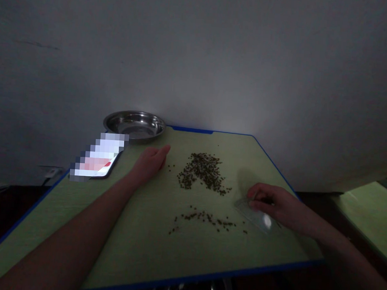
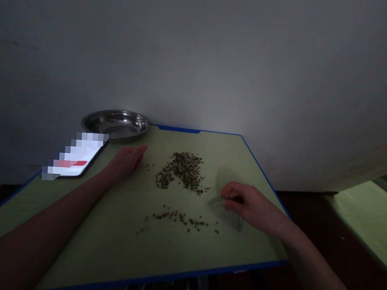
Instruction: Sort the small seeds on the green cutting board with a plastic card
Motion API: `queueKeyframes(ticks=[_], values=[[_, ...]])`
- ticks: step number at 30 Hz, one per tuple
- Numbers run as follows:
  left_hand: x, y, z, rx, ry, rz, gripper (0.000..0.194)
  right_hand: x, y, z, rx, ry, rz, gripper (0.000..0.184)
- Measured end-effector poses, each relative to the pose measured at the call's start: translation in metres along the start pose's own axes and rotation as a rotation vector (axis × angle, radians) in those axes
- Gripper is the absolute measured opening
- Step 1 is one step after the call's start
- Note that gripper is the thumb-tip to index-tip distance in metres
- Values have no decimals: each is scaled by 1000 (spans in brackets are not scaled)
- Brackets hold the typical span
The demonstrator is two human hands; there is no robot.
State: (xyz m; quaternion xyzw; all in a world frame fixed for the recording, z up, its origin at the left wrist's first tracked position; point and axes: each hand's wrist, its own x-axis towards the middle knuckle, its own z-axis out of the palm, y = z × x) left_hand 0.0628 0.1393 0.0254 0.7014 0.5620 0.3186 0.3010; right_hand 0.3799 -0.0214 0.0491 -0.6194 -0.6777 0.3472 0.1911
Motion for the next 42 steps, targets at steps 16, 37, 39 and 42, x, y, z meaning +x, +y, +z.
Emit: queueKeyframes(ticks=[16, 37, 39, 42], values=[[-1, 2, 0, 22, 3, -30, 59, -14, -27, 60, -51, 42, 20, 12], [-1, -1, 1, 25, -14, 6, 58, -7, -38, 64, -108, 7, -33, 10], [-1, -1, 1, 22, -8, -2, 58, -6, -32, 58, -130, 15, -43, 10], [-2, 0, 1, 25, -7, -6, 57, -4, -25, 51, -154, 19, -74, 12]])
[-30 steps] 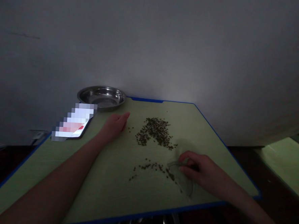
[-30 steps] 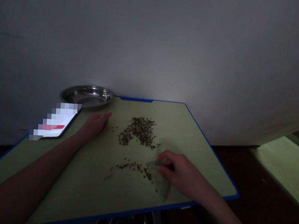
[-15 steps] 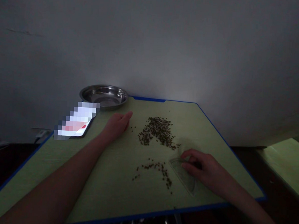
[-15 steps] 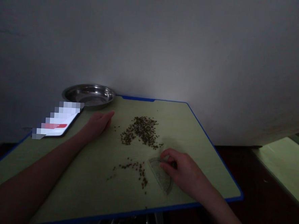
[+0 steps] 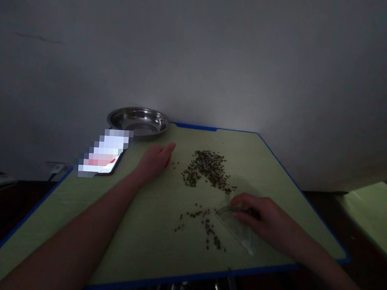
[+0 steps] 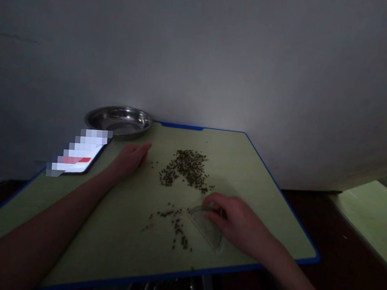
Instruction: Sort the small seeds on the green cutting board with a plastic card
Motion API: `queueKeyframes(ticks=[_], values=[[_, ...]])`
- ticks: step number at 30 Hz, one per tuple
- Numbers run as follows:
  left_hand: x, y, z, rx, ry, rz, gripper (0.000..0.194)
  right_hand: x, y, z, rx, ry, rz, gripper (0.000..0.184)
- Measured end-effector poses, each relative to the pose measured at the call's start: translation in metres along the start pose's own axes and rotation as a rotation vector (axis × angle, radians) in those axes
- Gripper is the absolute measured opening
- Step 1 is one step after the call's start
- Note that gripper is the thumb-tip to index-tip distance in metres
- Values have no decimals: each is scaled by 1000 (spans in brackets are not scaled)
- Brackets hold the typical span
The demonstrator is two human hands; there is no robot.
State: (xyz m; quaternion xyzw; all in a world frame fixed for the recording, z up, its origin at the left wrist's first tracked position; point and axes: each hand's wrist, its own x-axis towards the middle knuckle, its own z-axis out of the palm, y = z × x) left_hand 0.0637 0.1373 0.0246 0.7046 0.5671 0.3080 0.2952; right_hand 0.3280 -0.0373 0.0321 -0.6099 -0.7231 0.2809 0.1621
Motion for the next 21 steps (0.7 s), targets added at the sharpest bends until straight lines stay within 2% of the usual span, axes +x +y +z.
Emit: queueKeyframes(ticks=[6, 12, 17, 21], values=[[0, -2, 1, -19, 7, 15, 57, 5, -6, -7, -7, -85, -140, 14], [1, -4, 2, -2, -3, 22, 57, -1, -4, -13, -61, -110, -191, 16], [-1, -1, 1, -3, -4, 26, 57, -1, -10, -6, -57, -152, -230, 16], [-1, 0, 1, -4, -6, 8, 57, 11, -21, 3, -55, -144, -268, 16]])
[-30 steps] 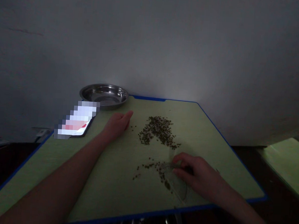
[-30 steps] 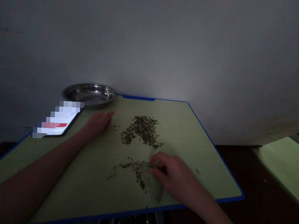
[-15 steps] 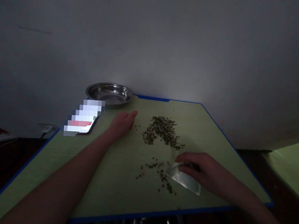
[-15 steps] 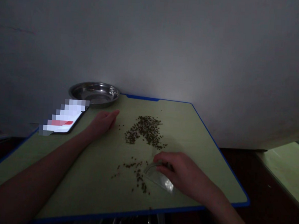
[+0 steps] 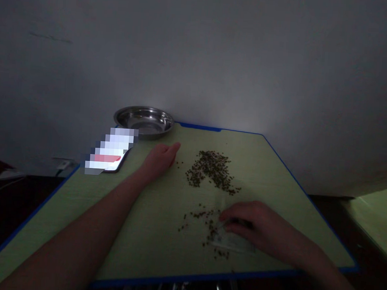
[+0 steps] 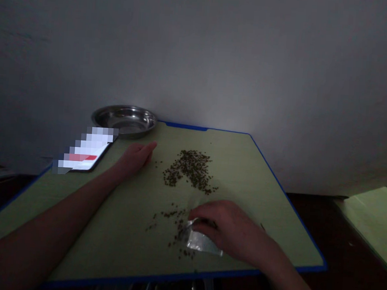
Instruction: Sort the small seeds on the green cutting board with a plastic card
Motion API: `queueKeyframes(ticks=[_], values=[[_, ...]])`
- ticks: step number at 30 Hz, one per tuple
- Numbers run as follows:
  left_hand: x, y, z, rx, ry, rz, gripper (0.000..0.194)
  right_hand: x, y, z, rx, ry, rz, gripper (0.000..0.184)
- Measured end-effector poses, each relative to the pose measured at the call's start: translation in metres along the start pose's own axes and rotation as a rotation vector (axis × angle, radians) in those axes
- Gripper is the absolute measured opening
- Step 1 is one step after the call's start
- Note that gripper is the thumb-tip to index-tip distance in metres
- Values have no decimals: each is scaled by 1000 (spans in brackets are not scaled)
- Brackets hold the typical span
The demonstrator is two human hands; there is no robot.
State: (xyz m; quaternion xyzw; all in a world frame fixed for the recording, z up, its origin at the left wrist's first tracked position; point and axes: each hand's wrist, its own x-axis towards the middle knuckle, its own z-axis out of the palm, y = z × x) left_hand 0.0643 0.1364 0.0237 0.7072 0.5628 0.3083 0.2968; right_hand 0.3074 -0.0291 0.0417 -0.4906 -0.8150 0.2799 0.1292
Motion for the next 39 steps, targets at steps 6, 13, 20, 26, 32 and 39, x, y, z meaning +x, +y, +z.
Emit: queueKeyframes(ticks=[6, 13, 20, 26, 32, 39], values=[[1, -2, 1, 9, -3, 10, 58, 17, 3, -4, -100, 87, 15, 16], [0, -2, 1, -9, 0, 22, 59, 7, 7, -10, -71, 24, 0, 16], [-1, 0, 0, 17, 0, 20, 59, 29, -17, 4, -84, 23, -66, 20], [-2, 0, 1, 8, -5, 10, 60, 41, -18, 1, -186, 86, -47, 20], [-2, 0, 1, 16, -17, 4, 59, 30, -18, -3, -121, 23, -75, 18], [-2, 1, 1, 13, 5, 5, 58, 54, -35, 14, -193, 39, -153, 22]])
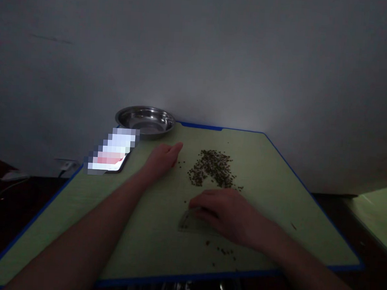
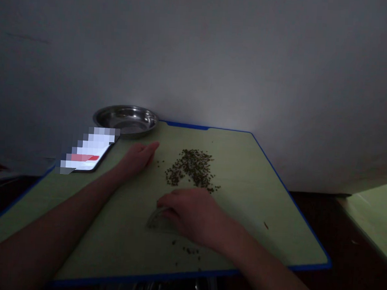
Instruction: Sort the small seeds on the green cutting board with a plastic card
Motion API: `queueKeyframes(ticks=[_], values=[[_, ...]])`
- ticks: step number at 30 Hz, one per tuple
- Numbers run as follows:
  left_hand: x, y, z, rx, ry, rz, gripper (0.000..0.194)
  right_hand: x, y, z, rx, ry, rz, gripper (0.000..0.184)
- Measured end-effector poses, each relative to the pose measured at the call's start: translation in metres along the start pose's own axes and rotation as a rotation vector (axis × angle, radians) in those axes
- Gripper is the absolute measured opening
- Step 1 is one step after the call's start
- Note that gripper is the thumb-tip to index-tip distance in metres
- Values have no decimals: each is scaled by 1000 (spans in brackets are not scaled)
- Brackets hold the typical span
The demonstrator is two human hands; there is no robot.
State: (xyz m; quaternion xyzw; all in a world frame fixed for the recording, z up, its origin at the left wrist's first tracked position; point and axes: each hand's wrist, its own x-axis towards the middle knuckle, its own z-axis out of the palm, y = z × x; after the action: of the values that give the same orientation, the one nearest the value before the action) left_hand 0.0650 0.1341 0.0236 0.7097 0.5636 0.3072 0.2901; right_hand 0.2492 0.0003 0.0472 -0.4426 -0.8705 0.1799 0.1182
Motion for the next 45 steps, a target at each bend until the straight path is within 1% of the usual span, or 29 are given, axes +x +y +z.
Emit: queueKeyframes(ticks=[3, 5, 8, 11, 15, 18, 22, 28, 35, 45], values=[[1, -1, 0, 2, -4, 8, 59, 3, 10, -3, -58, 61, 54, 21], [1, -1, -1, 7, -7, 7, 59, -4, 20, -9, -58, 95, 84, 21], [1, 0, -1, 3, -9, 2, 58, -26, 31, -18, 16, 93, 112, 21], [1, -1, 0, -4, -20, 11, 58, -54, 38, -23, 113, 48, 166, 21], [3, -1, 0, 10, -24, 25, 58, -84, 41, -20, 170, 30, 260, 20], [3, -1, 0, 14, -15, 12, 58, -96, 38, -16, 183, 31, 293, 20], [3, -2, 0, 18, 0, -1, 58, -99, 33, -13, 193, 37, 280, 19], [4, -4, 0, 32, -10, 12, 59, -100, 30, -11, 189, 9, 248, 19], [2, -1, -1, 20, -2, 4, 58, -97, 29, -5, 178, 14, 257, 20], [3, -1, -1, 2, -11, -6, 59, -96, 26, -6, 183, 32, 254, 20]])
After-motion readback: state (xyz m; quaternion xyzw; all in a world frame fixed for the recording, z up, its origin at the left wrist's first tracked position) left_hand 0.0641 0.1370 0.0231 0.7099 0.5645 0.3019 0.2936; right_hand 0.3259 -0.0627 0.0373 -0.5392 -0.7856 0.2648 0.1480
